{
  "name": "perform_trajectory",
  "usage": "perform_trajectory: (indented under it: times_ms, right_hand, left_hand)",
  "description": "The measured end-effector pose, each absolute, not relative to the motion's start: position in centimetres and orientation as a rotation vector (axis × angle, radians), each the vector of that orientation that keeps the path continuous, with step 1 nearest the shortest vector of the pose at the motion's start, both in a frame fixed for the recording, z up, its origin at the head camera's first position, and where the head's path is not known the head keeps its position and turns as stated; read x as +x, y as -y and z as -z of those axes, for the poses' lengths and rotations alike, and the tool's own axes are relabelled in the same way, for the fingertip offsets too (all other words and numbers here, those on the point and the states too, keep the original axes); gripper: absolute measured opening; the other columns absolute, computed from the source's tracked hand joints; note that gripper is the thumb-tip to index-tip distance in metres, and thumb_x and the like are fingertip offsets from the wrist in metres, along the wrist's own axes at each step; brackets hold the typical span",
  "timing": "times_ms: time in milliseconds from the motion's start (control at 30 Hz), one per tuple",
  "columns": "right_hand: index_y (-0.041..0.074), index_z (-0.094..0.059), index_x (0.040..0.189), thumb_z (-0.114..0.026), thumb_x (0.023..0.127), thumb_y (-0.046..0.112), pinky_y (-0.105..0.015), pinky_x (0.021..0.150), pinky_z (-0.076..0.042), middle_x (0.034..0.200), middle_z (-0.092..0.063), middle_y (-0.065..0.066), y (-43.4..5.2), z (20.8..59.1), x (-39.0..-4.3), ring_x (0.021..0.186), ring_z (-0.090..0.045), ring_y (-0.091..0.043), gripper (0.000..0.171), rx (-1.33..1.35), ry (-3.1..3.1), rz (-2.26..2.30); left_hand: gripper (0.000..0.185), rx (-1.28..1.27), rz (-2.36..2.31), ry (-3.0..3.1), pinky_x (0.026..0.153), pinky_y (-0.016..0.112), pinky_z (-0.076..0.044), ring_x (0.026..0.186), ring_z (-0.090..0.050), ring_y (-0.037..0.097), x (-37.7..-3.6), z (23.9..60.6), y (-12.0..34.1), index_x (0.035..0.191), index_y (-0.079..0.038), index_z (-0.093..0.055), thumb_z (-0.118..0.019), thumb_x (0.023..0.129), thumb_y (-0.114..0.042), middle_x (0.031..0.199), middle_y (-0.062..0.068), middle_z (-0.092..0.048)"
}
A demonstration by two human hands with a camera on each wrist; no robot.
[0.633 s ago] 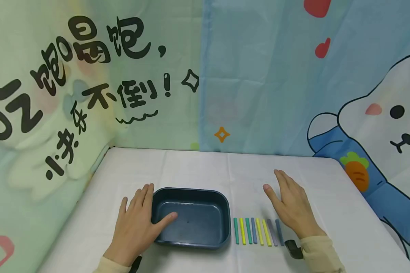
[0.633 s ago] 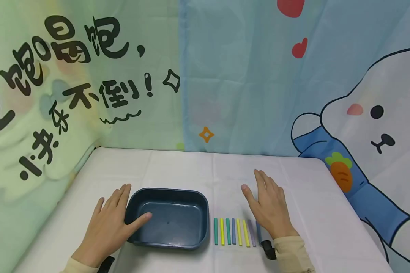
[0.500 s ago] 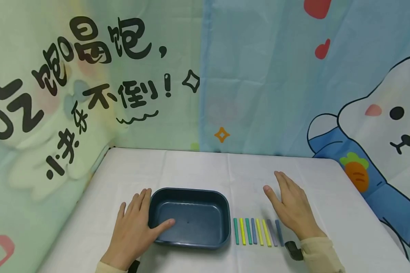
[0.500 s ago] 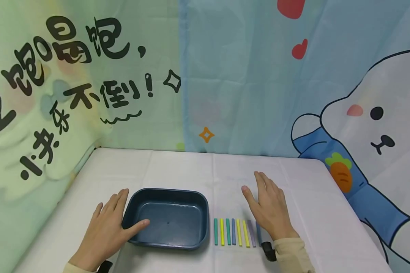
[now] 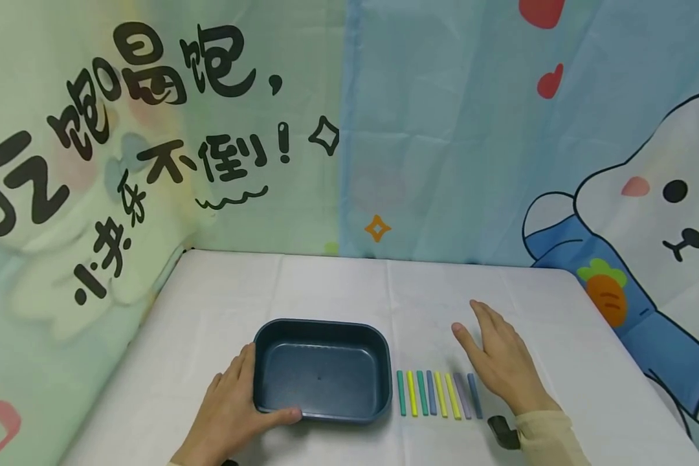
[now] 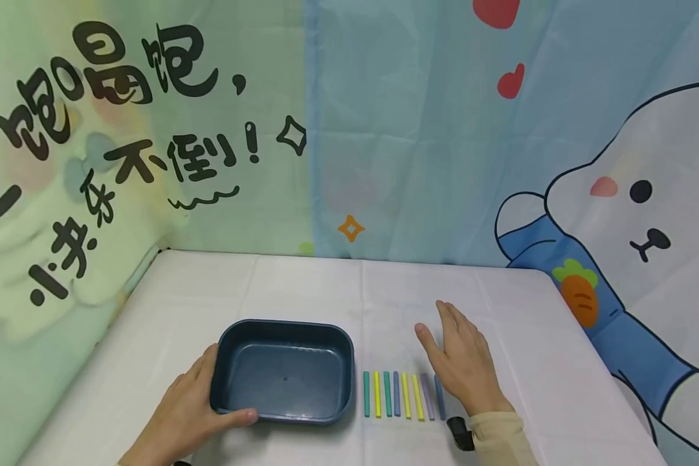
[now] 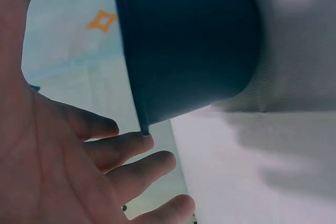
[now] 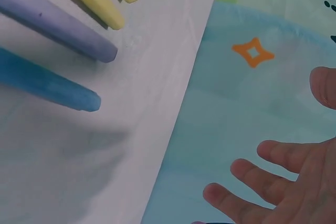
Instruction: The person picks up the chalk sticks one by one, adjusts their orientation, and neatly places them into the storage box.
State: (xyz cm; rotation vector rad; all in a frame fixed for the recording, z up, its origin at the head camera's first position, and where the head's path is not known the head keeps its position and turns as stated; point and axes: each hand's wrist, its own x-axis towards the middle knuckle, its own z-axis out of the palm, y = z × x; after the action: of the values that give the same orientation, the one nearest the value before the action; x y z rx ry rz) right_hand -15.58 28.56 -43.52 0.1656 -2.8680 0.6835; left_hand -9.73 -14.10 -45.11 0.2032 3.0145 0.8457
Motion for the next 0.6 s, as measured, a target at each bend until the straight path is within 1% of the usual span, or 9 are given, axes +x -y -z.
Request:
perform_trajectory:
  times_ms: [200,400,500,600]
  right_hand:
    - [-0.009,-0.033,0.152,-0.045,0.107,0.048,-0.072,0.104,-0.030,0.151,-0.035,-0.036,-28.9,43.6,-15.4,0.133,-0.036,-0.058,0.074,0.151,2.869,-0.691]
    - [-0.007,-0.029,0.154,-0.042,0.106,0.054,-0.075,0.103,-0.029,0.152,-0.032,-0.037,-29.0,43.7,-14.9,0.135,-0.033,-0.058,0.079,0.069,2.943,-0.709]
    - [-0.007,-0.026,0.155,-0.040,0.105,0.056,-0.075,0.104,-0.029,0.152,-0.030,-0.038,-29.0,43.7,-14.8,0.136,-0.032,-0.058,0.082,0.031,2.980,-0.725]
    - [-0.008,-0.027,0.155,-0.039,0.105,0.058,-0.073,0.104,-0.031,0.150,-0.031,-0.038,-29.1,43.8,-14.5,0.136,-0.033,-0.057,0.083,0.002,3.007,-0.726]
  left_hand:
    - [0.141,0.198,-0.807,-3.030,0.108,0.058,-0.037,0.136,-0.046,0.037,-9.6,45.5,14.1,0.156,0.007,-0.026,-0.074,0.060,-0.085,0.152,0.025,-0.042]
    - [0.136,0.189,-0.809,-3.042,0.107,0.056,-0.039,0.125,-0.053,0.039,-9.4,46.0,14.3,0.156,0.005,-0.029,-0.082,0.060,-0.076,0.142,0.022,-0.052]
    - [0.135,0.192,-0.821,-3.042,0.106,0.055,-0.041,0.120,-0.056,0.039,-9.3,46.3,14.5,0.156,0.005,-0.029,-0.083,0.060,-0.075,0.137,0.022,-0.055]
    - [0.135,0.211,-0.837,-3.042,0.104,0.055,-0.043,0.119,-0.057,0.040,-9.4,46.5,14.6,0.156,0.005,-0.029,-0.082,0.061,-0.075,0.136,0.023,-0.055]
